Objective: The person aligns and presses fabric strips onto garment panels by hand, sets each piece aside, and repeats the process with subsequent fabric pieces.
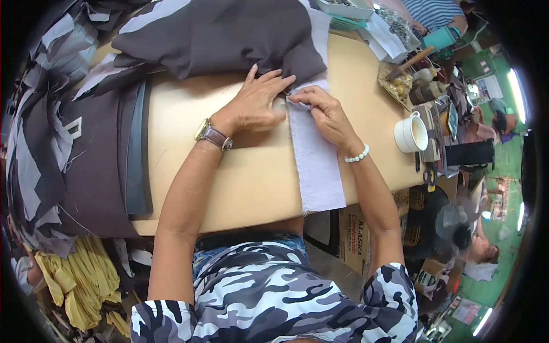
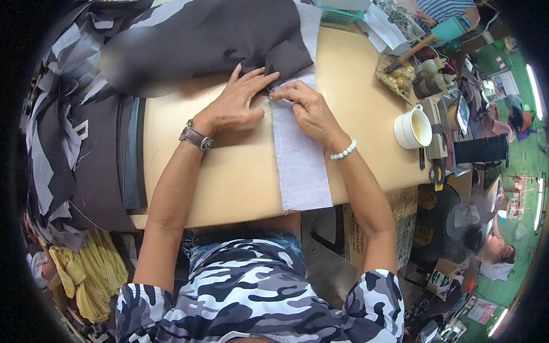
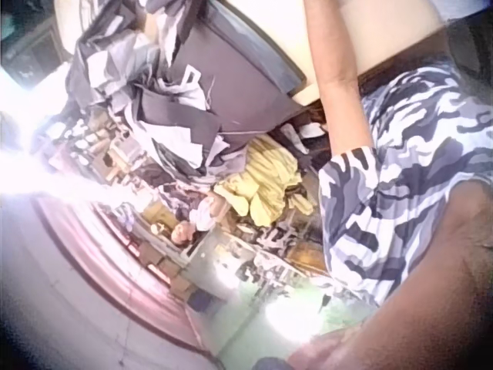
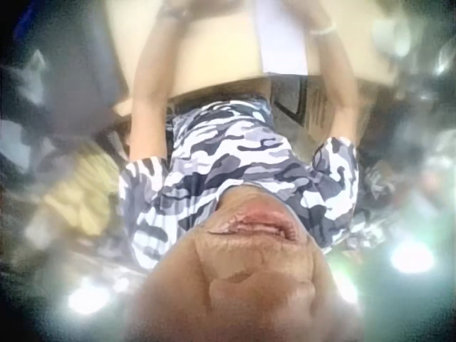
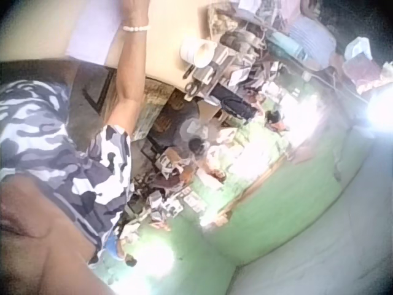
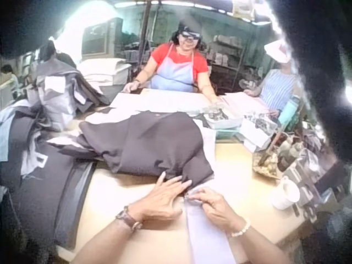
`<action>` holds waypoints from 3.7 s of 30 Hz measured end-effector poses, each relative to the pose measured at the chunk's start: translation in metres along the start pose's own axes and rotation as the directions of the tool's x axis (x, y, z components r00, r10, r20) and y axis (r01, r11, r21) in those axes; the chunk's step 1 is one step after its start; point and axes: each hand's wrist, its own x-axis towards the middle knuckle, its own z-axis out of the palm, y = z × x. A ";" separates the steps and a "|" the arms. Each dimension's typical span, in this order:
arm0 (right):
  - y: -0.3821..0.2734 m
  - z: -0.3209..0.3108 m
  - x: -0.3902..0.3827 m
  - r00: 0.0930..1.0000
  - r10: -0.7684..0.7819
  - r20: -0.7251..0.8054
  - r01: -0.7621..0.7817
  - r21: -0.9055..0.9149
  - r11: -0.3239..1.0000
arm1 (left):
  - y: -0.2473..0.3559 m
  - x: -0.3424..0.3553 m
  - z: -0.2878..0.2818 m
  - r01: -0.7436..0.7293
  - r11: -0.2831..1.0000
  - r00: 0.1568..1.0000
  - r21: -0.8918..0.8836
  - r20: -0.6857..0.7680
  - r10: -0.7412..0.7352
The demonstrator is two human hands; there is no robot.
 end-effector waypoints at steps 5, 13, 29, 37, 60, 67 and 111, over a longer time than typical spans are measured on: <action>-0.002 0.006 0.005 1.000 -0.023 -0.011 0.021 -0.137 0.990 | -0.009 0.008 -0.002 0.027 0.999 0.994 0.039 -0.106 -0.023; 0.000 0.005 0.000 0.996 -0.085 -0.005 0.081 -0.261 0.962 | -0.006 0.010 0.001 0.012 0.992 0.986 0.129 -0.167 0.010; -0.001 0.015 -0.002 0.971 -0.236 0.032 0.206 -0.609 0.766 | -0.005 0.016 0.010 0.002 0.950 0.979 0.312 -0.196 0.062; 0.002 0.009 0.002 0.977 -0.211 0.012 0.190 -0.490 0.851 | -0.010 0.018 0.012 -0.010 0.946 0.983 0.323 -0.171 0.069; -0.068 0.001 -0.111 0.954 -0.198 0.224 0.268 -0.348 0.898 | -0.011 0.021 0.017 -0.027 0.939 0.972 0.342 -0.210 0.104; -0.026 -0.161 -0.117 0.890 -0.033 -0.454 -0.419 -0.846 0.330 | -0.010 0.016 0.012 -0.020 0.941 0.979 0.336 -0.182 0.086; -0.013 0.012 -0.029 0.996 -0.069 -0.055 0.047 -0.336 0.941 | -0.011 0.017 0.014 -0.041 0.934 0.974 0.356 -0.195 0.117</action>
